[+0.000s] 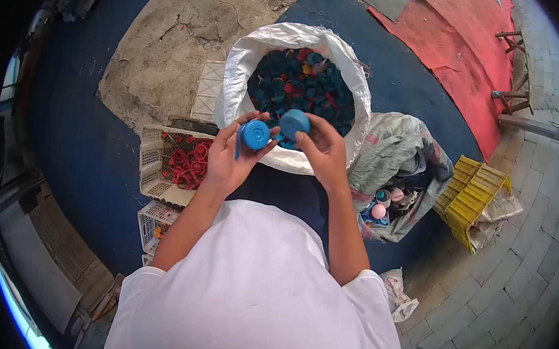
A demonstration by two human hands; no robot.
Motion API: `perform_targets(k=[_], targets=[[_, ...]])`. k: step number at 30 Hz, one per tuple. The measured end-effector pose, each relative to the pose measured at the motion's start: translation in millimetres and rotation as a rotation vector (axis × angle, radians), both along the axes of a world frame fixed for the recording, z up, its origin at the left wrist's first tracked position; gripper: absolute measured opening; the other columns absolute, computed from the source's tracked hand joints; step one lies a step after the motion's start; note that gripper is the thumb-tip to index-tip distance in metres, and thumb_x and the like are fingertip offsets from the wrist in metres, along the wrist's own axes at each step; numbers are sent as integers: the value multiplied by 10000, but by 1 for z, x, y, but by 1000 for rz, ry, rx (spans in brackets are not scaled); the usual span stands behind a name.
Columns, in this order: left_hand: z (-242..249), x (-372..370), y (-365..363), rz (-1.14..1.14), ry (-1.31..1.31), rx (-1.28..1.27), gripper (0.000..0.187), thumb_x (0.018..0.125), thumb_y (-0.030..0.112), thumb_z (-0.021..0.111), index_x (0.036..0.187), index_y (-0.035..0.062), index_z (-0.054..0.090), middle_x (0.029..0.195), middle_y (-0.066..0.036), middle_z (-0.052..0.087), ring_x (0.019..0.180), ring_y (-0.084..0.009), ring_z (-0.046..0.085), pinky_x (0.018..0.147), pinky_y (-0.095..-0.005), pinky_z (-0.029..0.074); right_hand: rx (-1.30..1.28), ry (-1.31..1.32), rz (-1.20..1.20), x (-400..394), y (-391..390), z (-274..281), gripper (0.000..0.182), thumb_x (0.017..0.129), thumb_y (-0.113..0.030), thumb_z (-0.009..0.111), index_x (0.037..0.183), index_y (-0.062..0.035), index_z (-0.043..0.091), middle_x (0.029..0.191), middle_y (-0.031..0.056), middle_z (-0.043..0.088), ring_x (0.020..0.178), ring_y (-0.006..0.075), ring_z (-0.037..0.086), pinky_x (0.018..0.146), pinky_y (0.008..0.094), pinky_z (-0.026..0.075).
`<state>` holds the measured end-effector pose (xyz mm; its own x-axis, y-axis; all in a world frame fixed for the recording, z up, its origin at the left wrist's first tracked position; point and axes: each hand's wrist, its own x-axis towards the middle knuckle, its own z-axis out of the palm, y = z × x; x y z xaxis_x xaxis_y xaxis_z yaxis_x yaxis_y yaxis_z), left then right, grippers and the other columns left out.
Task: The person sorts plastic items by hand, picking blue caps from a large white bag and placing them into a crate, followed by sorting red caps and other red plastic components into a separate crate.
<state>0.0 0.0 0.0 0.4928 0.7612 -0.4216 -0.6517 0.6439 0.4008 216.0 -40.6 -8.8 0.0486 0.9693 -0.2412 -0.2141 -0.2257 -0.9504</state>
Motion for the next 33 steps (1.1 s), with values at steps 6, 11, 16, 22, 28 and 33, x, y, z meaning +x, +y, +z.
perform_targets(k=[6, 11, 16, 22, 28, 33], targets=[[5, 8, 4, 60, -145, -89, 477, 1048, 396, 425, 1402, 81, 483, 1432, -118, 529, 1267, -278, 555, 1091, -464, 455, 244, -307, 265, -35, 7, 34, 506, 871, -72, 708, 1369, -51, 625, 1024, 83, 570, 825, 176, 582, 710, 293, 516], [-7, 3, 2, 131, -267, -167, 465, 1026, 410, 481, 1401, 134, 501, 1440, -119, 530, 1310, -300, 522, 1130, -478, 410, 292, -480, 289, -59, 11, 50, 512, 878, -71, 678, 1386, -52, 612, 1197, 149, 518, 914, 218, 589, 739, 315, 523], [-6, -2, 0, 133, -282, -198, 388, 999, 349, 564, 1330, 147, 576, 1367, -107, 572, 1240, -328, 576, 1101, -481, 451, 293, -423, 222, -58, 16, 73, 481, 893, -114, 678, 1369, -65, 631, 1234, 137, 517, 840, 162, 580, 723, 285, 500], [-3, -7, 0, 149, -404, -262, 366, 959, 262, 656, 1307, 166, 595, 1306, -99, 584, 1199, -344, 599, 1025, -519, 519, 26, -424, -136, -8, 49, 11, 233, 876, -176, 691, 1059, -37, 732, 953, 41, 627, 742, 129, 572, 700, 276, 476], [-8, -8, -1, 143, -436, -292, 368, 961, 239, 663, 1305, 138, 579, 1302, -108, 564, 1180, -349, 600, 977, -515, 560, -9, -1292, 485, -9, 48, -71, 96, 749, -139, 724, 828, -121, 776, 1093, 111, 614, 1094, 319, 554, 854, 453, 491], [-6, -15, 1, 133, -404, -257, 394, 961, 238, 668, 1328, 136, 565, 1304, -101, 561, 1162, -339, 605, 970, -506, 565, 67, -1567, 537, -12, 34, -111, 137, 709, -135, 734, 808, -188, 812, 1457, 72, 484, 1240, 311, 443, 975, 525, 400]])
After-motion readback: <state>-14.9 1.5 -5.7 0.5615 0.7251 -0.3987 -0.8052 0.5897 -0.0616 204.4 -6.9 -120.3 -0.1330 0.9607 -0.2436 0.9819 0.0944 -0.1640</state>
